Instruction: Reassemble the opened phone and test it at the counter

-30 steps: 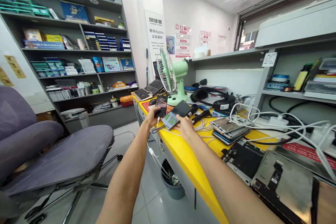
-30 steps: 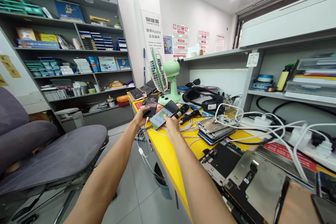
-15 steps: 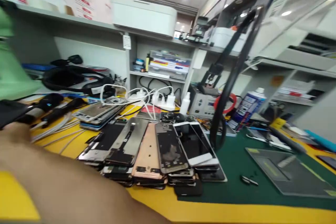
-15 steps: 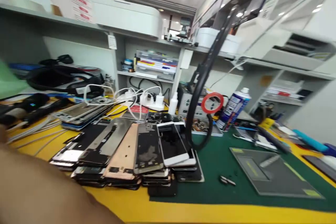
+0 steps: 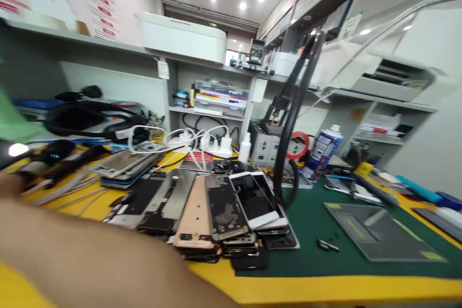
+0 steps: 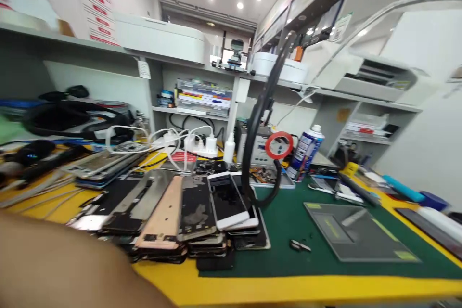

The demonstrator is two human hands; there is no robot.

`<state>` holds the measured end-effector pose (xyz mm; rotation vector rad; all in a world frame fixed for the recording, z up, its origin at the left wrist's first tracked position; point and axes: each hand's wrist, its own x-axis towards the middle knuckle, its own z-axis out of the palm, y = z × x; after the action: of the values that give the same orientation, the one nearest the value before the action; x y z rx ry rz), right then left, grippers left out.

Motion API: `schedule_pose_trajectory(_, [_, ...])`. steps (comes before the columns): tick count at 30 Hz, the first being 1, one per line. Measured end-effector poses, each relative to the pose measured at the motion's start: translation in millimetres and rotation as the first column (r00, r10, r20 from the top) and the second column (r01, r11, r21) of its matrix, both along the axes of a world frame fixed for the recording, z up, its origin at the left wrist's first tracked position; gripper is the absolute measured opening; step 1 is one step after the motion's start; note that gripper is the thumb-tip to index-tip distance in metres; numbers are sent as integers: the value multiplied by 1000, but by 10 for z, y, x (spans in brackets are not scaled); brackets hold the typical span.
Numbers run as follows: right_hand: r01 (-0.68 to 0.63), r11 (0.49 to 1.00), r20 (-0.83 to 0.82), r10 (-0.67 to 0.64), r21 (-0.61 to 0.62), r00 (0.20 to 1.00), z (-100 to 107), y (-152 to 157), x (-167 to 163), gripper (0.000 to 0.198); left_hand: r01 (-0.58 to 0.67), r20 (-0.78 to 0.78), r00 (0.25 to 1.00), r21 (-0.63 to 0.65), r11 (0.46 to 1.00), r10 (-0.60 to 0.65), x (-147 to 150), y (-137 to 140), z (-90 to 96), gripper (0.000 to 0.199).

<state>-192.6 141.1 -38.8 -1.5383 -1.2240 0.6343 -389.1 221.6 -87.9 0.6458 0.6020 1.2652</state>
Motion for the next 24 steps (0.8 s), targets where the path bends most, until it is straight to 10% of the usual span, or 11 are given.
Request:
schedule_pose_trajectory(4, [-337,940,-205,342,57,917,39,-58,-1441,34,-272,-68,960,14,962,273,-1671,-805,184,37])
schedule_pose_trajectory(10, [-750,647,-420,724,139,548,259,-732,-3380,30,-676,-147,725,32,736,673,-3711,-2681,568,37])
schedule_pose_trajectory(14, [-851,500,-500,784,158,367,199,-818,-3635,31,-773,-197,619,16,634,760,-4090,-2959,536,35])
schedule_pose_trajectory(24, [-926,314,-642,758,208,113,147,-969,-3715,31,-787,-259,581,63,613,772,-4146,-2900,428,37])
